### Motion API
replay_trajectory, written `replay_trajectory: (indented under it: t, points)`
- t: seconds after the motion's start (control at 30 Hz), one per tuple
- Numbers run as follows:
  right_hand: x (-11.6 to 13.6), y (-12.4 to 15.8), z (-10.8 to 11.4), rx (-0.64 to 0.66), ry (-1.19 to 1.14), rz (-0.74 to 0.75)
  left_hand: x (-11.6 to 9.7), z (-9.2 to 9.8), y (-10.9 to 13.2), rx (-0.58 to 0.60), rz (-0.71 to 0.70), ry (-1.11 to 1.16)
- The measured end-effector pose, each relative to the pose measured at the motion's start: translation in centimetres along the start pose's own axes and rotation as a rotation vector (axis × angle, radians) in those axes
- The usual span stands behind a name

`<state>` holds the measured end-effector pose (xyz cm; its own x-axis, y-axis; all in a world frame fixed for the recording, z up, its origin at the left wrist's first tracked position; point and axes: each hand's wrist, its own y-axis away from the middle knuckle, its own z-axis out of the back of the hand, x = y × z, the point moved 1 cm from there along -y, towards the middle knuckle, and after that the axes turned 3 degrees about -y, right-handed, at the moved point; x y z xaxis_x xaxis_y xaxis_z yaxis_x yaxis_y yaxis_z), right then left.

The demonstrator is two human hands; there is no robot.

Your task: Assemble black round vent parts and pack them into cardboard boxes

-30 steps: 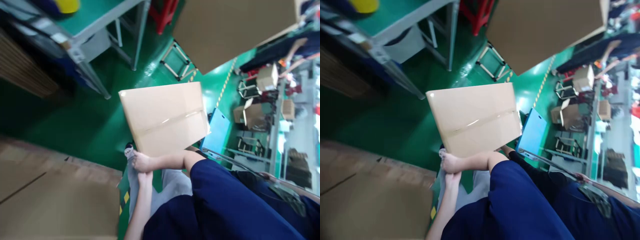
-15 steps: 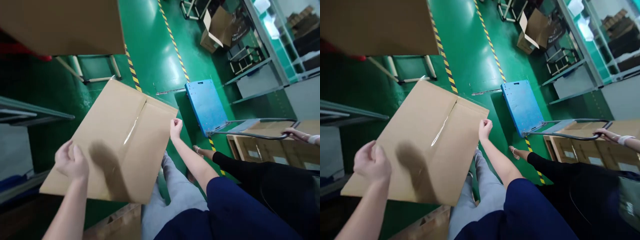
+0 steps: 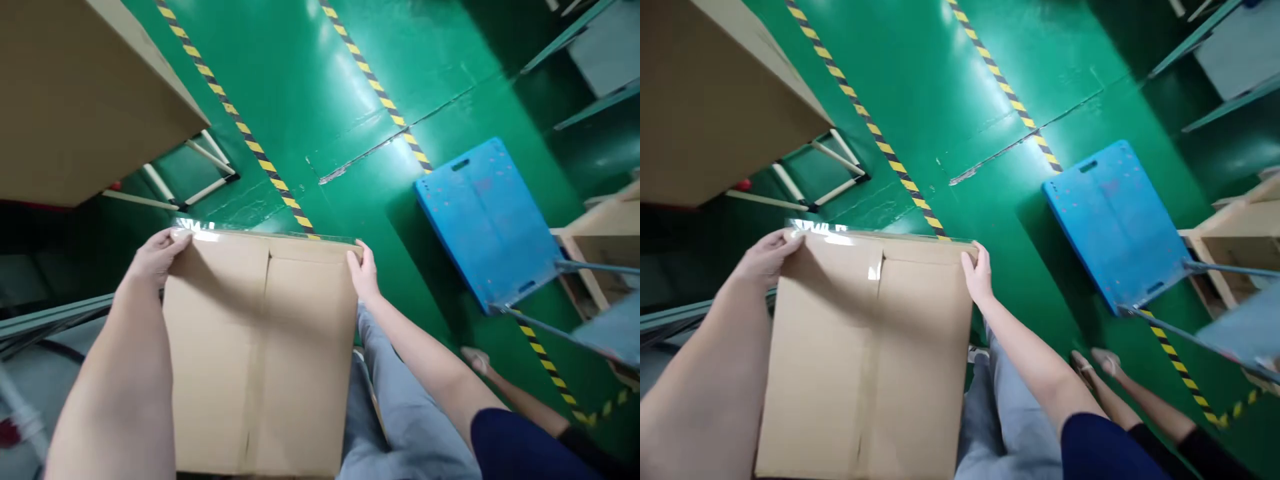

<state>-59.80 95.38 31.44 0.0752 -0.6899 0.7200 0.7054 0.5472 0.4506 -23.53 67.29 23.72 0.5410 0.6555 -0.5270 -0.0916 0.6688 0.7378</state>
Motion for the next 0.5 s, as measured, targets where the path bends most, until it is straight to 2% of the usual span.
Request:
replay_trajectory:
  t: [0.1, 0.17, 0.3, 0.43, 0.5]
  points:
    - [0.8, -1.1, 1.5, 0.070, 0.001, -0.064, -1.1, 0.2, -1.0, 0.250, 0.002, 0.122]
    - [0.6, -2.0, 2.3, 0.110, 0.013, -0.061, -1.5, 0.0, -1.6, 0.314, -0.023, 0.165]
    - [0.4, -3.6, 2.5, 0.234, -0.002, -0.068, -1.7, -0.7, -2.7, 0.256, -0.028, 0.176]
    - [1.3, -5.6, 1.8, 0.374, 0.027, -0.221, -1.7, -1.5, -3.8, 0.151, 0.032, 0.185]
    - [1.5, -7.1, 1.4, 0.492, 0.029, -0.308, -1.6, -1.8, -4.4, 0.102, 0.040, 0.172]
